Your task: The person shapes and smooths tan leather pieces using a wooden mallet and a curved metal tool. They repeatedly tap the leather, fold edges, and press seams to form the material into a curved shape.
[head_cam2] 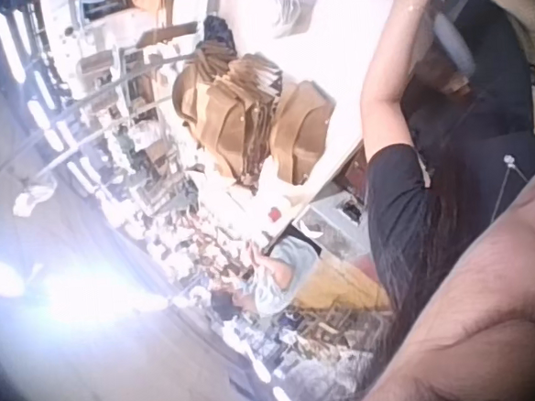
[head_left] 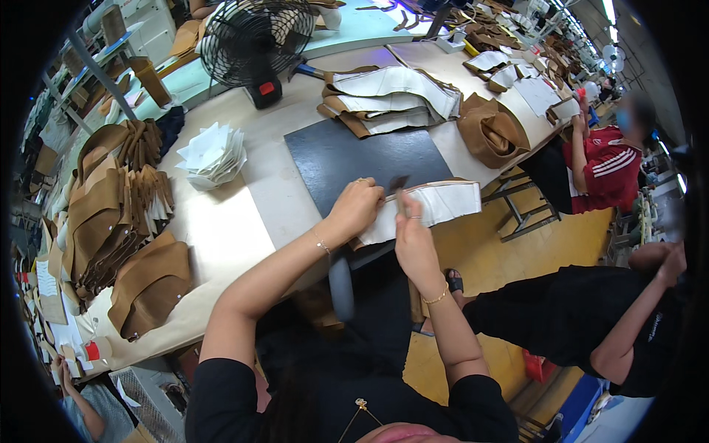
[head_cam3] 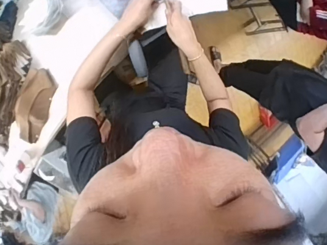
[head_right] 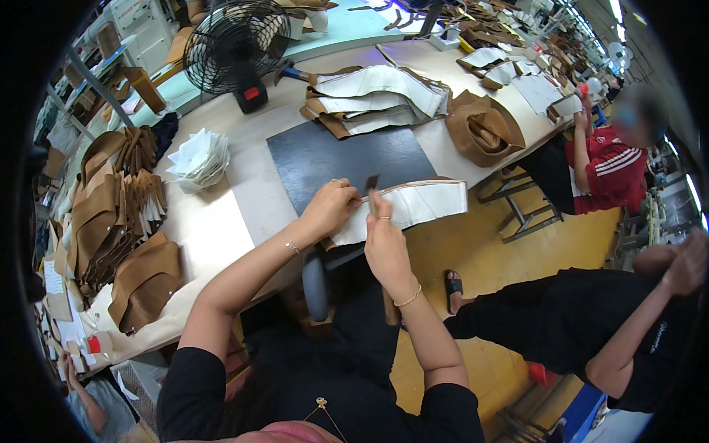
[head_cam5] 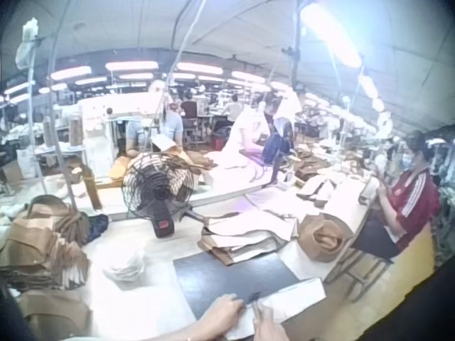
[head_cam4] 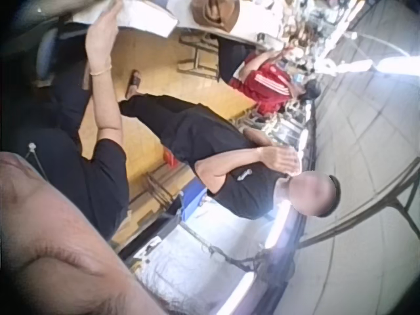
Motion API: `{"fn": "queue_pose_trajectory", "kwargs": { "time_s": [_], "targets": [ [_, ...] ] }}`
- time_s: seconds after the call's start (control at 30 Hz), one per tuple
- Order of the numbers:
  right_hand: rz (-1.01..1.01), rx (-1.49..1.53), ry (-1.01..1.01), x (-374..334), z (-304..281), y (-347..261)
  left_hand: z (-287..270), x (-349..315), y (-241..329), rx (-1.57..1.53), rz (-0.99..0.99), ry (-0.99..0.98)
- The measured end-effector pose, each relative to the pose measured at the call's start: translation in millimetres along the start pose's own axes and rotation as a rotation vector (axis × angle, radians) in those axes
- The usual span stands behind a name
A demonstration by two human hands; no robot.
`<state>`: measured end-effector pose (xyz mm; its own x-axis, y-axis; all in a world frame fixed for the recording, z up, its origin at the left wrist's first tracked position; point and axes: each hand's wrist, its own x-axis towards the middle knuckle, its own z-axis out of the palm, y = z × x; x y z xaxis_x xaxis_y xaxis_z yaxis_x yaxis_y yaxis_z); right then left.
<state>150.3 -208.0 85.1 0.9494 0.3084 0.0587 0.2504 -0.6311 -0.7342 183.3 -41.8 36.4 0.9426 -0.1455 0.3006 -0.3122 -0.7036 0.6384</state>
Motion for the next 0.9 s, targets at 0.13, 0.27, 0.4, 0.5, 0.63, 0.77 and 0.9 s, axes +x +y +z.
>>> {"fn": "queue_pose_trajectory", "kwargs": {
  "time_s": [0.13,0.27,0.4,0.5,0.63,0.77,0.9],
  "targets": [
    [0.012,-0.037,-0.112,-2,-10,15,-18,-12,0,-0.148,-0.175,-0.090],
    [0.054,0.052,-0.104,-1,-16,-9,-14,-26,1,0.190,0.078,0.000],
    [-0.060,-0.005,-0.015,-15,-3,-9,-12,-26,5,0.355,0.179,0.007],
    [0.010,-0.001,-0.193,-10,-9,6,-17,-28,-2,-0.016,-0.041,-0.024],
    [0.057,0.059,-0.177,-4,-24,-14,-24,-32,-2,-0.089,-0.133,-0.094],
    [-0.057,0.025,-0.087,-17,-7,-12,-18,-42,4,0.147,0.068,-0.005],
    [-0.024,-0.040,-0.221,-16,0,2,-30,-45,0,-0.212,-0.220,-0.063]
  ]
}}
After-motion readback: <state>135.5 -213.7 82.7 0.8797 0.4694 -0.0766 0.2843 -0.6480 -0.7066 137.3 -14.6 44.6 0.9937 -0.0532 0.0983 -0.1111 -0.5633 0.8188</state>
